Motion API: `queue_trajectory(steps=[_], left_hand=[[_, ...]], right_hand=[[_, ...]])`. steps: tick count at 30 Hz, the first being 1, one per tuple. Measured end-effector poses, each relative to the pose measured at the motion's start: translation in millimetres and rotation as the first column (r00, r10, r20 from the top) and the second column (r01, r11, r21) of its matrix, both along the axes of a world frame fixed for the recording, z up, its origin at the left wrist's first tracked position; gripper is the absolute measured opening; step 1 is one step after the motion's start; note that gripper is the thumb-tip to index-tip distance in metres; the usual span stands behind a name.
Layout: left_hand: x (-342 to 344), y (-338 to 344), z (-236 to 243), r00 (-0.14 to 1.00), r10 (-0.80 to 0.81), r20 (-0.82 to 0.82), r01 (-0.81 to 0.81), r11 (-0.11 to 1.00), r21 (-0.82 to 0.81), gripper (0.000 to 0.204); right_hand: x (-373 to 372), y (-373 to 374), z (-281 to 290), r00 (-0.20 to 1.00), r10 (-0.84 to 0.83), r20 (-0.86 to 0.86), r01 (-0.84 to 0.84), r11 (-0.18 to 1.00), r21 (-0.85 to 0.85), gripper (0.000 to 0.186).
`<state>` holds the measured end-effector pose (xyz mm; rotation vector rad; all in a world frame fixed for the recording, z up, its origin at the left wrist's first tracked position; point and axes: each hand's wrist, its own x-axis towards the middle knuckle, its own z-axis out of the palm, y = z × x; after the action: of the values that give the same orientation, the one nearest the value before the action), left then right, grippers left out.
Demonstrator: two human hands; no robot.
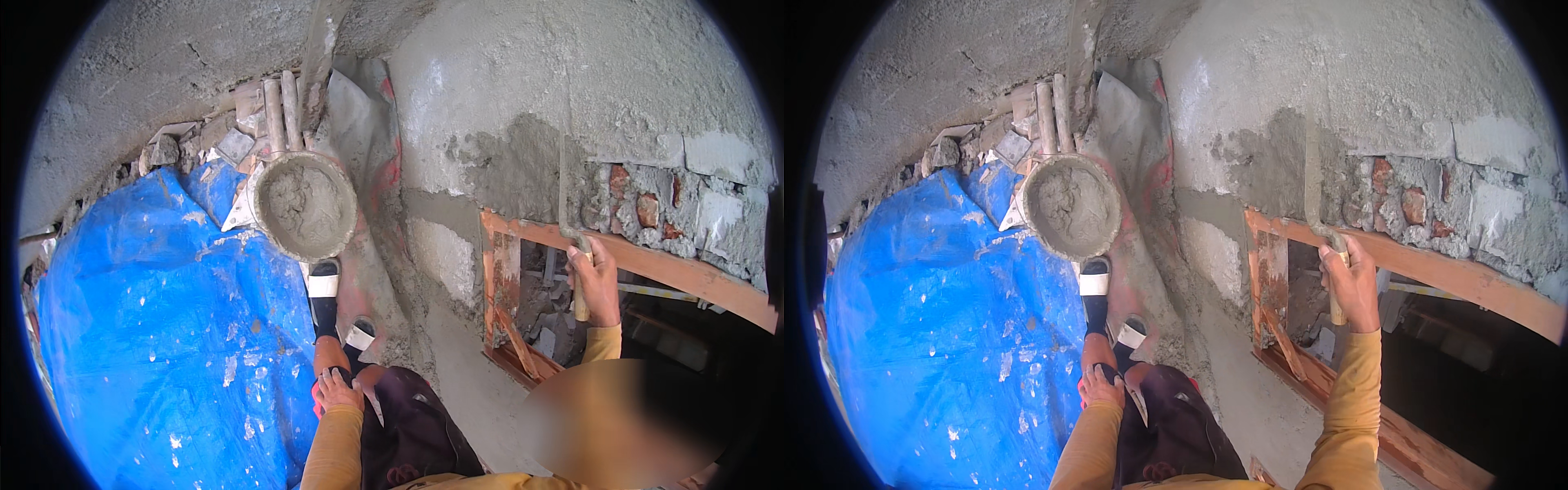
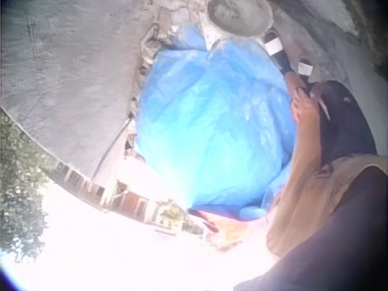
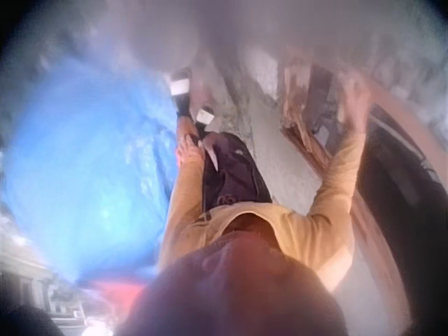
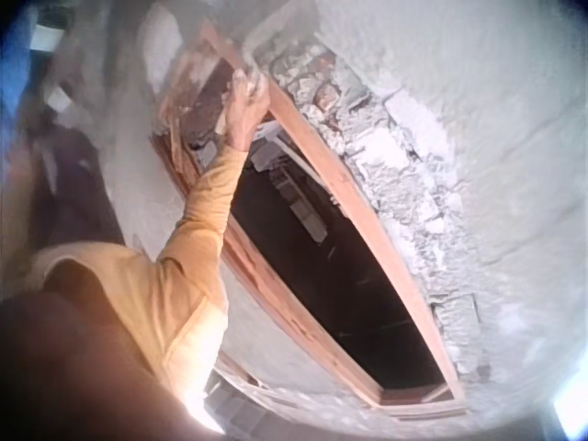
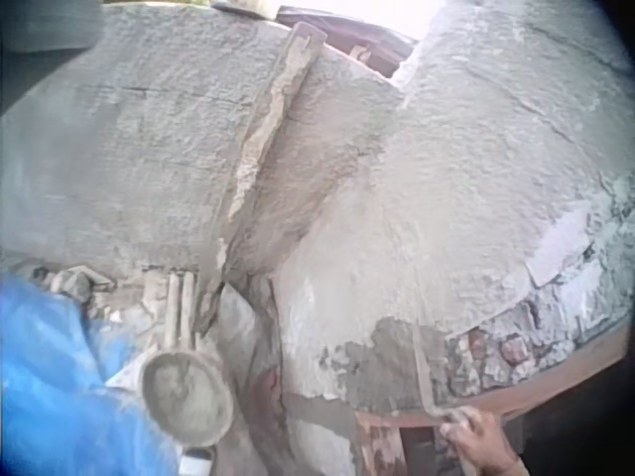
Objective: The person scoops wet cement from a bucket using a trowel and applies it to a wall surface. They spread and smooth the cement along the wall and a wooden frame, repeatedly returning to the bucket to gather more material.
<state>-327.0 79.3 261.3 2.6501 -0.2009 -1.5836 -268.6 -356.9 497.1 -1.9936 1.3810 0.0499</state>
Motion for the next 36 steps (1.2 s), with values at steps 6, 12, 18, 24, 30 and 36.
queue_trajectory(steps=[6,12,18,24,30,36], left_hand=[[8,5,2,1.000,-0.004,-0.004,0.004,1.000,-0.012,0.065],[-2,14,-3,0.991,0.087,0.097,-0.080,0.994,-0.078,0.063],[0,16,-4,0.984,0.169,0.058,-0.165,0.983,-0.076,0.064],[4,14,1,0.989,0.137,0.060,-0.132,0.988,-0.076,0.064],[23,15,3,0.989,0.125,0.078,-0.120,0.991,-0.064,0.067],[0,32,20,0.971,0.222,0.089,-0.209,0.968,-0.138,0.067]], right_hand=[[77,38,-152,0.608,0.716,-0.343,-0.776,0.627,-0.067,0.033],[194,134,-353,0.114,0.684,-0.720,-0.978,0.207,0.041,0.020],[185,215,-424,0.405,0.739,-0.538,-0.690,0.633,0.351,0.035],[105,202,-421,0.771,0.588,-0.244,-0.520,0.803,0.292,0.053],[87,187,-349,0.786,0.595,-0.168,-0.564,0.801,0.200,0.047],[50,195,-118,0.665,0.715,0.216,-0.745,0.654,0.127,0.035]])
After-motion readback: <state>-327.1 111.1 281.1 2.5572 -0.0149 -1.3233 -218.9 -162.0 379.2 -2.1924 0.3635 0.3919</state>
